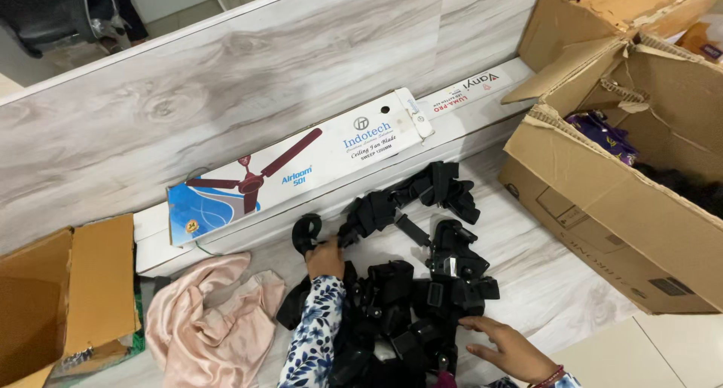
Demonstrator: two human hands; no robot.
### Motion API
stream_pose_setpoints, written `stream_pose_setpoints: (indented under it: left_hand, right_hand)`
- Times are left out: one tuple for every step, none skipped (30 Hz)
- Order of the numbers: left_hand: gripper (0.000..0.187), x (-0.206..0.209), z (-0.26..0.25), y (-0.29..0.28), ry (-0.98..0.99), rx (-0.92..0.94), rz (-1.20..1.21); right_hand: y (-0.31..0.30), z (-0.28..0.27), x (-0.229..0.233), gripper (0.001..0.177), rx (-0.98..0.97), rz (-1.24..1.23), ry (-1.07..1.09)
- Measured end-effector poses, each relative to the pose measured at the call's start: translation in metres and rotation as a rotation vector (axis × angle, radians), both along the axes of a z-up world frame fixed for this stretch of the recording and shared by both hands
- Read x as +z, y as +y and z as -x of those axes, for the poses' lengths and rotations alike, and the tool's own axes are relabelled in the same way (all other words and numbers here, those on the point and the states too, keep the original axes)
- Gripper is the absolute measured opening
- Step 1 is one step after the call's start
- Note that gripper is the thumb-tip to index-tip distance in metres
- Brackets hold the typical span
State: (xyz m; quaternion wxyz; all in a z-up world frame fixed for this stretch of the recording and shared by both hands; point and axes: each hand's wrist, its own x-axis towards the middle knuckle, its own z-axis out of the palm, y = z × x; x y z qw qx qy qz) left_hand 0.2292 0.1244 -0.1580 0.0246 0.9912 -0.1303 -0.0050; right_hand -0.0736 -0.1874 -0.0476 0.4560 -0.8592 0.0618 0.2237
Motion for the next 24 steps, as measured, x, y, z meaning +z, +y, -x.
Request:
stream_pose_setpoints:
  left_hand:
    - [0.038, 0.015, -0.003, 0.006, -0.044, 0.058, 0.173]
    - [0.038, 0.032, 0.001, 0.012, -0.087, 0.118, 0.344]
    - [0.038, 0.050, 0.008, 0.017, -0.088, 0.133, 0.342]
    - [0.040, 0.072, 0.014, 0.021, -0.064, 0.190, 0.680]
    - [0.041, 0.095, 0.020, 0.022, -0.043, 0.240, 1.020]
    - [0.041, 0.115, 0.031, 0.021, -0.051, 0.257, 1.019]
    - [0.039, 0.135, 0.042, 0.019, -0.014, 0.155, 1.400]
    - [0.037, 0.152, 0.058, 0.015, 0.024, 0.039, 1.779]
    - [0.037, 0.168, 0.078, 0.011, 0.011, 0.057, 1.781]
    - [0.037, 0.184, 0.095, 0.005, 0.086, 0.116, 1.882]
    - [0.037, 0.197, 0.110, -0.003, 0.162, 0.174, 1.982]
    - [0.037, 0.207, 0.127, -0.013, 0.201, 0.179, 2.041]
    - [0.037, 0.214, 0.144, -0.025, 0.240, 0.183, 2.100]
    - [0.036, 0.218, 0.158, -0.037, 0.301, 0.277, 2.111]
    - [0.036, 0.220, 0.173, -0.050, 0.361, 0.372, 2.121]
    - [0.036, 0.219, 0.189, -0.064, 0.432, 0.396, 2.163]
    - [0.036, 0.217, 0.205, -0.078, 0.504, 0.418, 2.205]
    - [0.036, 0.212, 0.217, -0.093, 0.553, 0.435, 2.283]
    - [0.035, 0.206, 0.229, -0.105, 0.602, 0.448, 2.362]
    - [0.035, 0.201, 0.239, -0.113, 0.563, 0.456, 2.376]
    - [0.036, 0.195, 0.247, -0.120, 0.572, 0.502, 2.437]
    - [0.038, 0.190, 0.252, -0.124, 0.588, 0.540, 2.500]
    - [0.038, 0.186, 0.254, -0.126, 0.553, 0.540, 2.515]
    - [0.040, 0.183, 0.257, -0.126, 0.498, 0.580, 2.529]
  right_hand:
    - [-0.006, -0.004, 0.005, 0.057, -0.044, -0.019, 0.037]
    - [-0.009, -0.007, 0.010, 0.055, -0.086, -0.039, 0.078]
    - [-0.010, -0.009, 0.016, 0.055, -0.071, -0.041, 0.081]
    - [-0.012, -0.016, 0.021, 0.053, -0.059, -0.035, -0.008]
    - [-0.015, -0.024, 0.028, 0.052, -0.047, -0.031, -0.096]
    - [-0.018, -0.032, 0.034, 0.052, -0.029, -0.032, -0.095]
    - [-0.018, -0.044, 0.041, 0.047, -0.007, -0.038, -0.177]
    - [-0.015, -0.049, 0.048, 0.043, 0.014, -0.043, -0.256]
    - [-0.010, -0.049, 0.056, 0.043, 0.033, -0.044, -0.251]
    - [-0.006, -0.056, 0.065, 0.043, 0.045, -0.091, -0.284]
    - [-0.002, -0.063, 0.076, 0.044, 0.057, -0.139, -0.316]
    - [0.003, -0.066, 0.087, 0.044, 0.080, -0.141, -0.320]
    - [0.006, -0.069, 0.097, 0.055, 0.128, -0.149, -0.483]
    - [0.010, -0.073, 0.105, 0.068, 0.180, -0.163, -0.643]
    - [0.017, -0.076, 0.110, 0.068, 0.204, -0.170, -0.645]
    - [0.023, -0.078, 0.113, 0.086, 0.198, -0.137, -0.783]
    - [0.027, -0.079, 0.114, 0.105, 0.190, -0.109, -0.921]
    - [0.032, -0.082, 0.113, 0.105, 0.221, -0.121, -0.925]
    - [0.039, -0.085, 0.110, 0.103, 0.148, -0.326, -0.796]
    - [0.041, -0.087, 0.106, 0.103, 0.076, -0.524, -0.652]
    - [0.040, -0.087, 0.100, 0.103, 0.108, -0.534, -0.648]
    - [0.037, -0.089, 0.093, 0.077, 0.071, -0.540, -0.572]
    - [0.034, -0.090, 0.083, 0.055, 0.036, -0.543, -0.494]
    - [0.030, -0.090, 0.071, 0.055, 0.061, -0.546, -0.494]
